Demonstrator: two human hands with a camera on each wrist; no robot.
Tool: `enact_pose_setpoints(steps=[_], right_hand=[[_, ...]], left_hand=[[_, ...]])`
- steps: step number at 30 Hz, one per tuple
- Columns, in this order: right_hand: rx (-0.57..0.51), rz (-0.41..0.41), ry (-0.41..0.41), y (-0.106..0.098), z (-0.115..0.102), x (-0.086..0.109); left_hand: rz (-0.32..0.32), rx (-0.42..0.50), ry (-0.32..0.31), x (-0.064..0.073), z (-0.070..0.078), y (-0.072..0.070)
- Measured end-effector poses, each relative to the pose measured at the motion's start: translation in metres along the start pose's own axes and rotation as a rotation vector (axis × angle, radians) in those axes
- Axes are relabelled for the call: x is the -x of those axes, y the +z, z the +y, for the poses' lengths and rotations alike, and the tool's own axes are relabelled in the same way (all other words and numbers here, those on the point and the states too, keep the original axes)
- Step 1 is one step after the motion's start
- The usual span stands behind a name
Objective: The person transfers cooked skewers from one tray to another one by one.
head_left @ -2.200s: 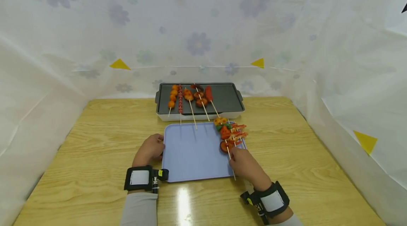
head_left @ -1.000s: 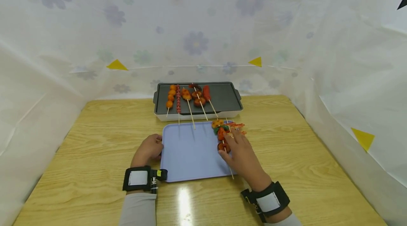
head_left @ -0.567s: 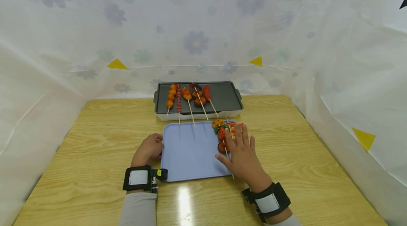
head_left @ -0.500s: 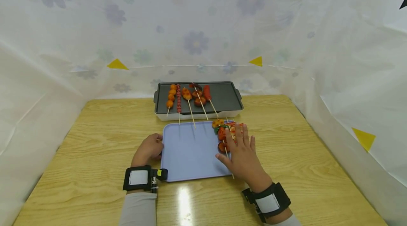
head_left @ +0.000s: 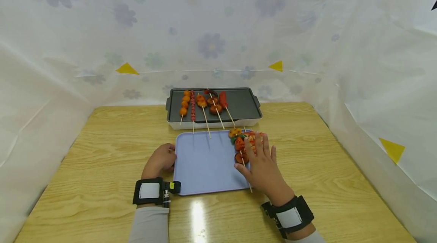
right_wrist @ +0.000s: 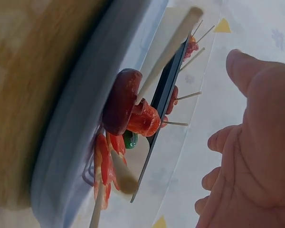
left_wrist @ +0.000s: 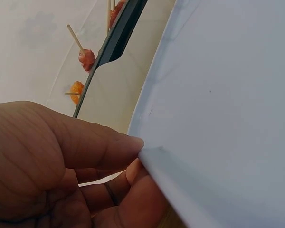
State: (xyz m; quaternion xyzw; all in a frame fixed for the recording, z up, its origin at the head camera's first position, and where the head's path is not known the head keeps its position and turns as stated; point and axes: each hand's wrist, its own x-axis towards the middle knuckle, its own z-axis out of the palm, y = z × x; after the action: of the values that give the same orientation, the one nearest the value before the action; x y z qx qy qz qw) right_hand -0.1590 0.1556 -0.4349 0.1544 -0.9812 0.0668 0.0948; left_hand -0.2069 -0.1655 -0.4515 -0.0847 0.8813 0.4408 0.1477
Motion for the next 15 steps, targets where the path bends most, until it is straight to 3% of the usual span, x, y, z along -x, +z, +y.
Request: enact_pose_setpoints(steps=[15], right_hand=[[0.054, 0.016, -0.047, -0.014, 0.012, -0.01]], left_hand=[[0.002, 0.011, -0.001, 0.0, 0.0, 0.0]])
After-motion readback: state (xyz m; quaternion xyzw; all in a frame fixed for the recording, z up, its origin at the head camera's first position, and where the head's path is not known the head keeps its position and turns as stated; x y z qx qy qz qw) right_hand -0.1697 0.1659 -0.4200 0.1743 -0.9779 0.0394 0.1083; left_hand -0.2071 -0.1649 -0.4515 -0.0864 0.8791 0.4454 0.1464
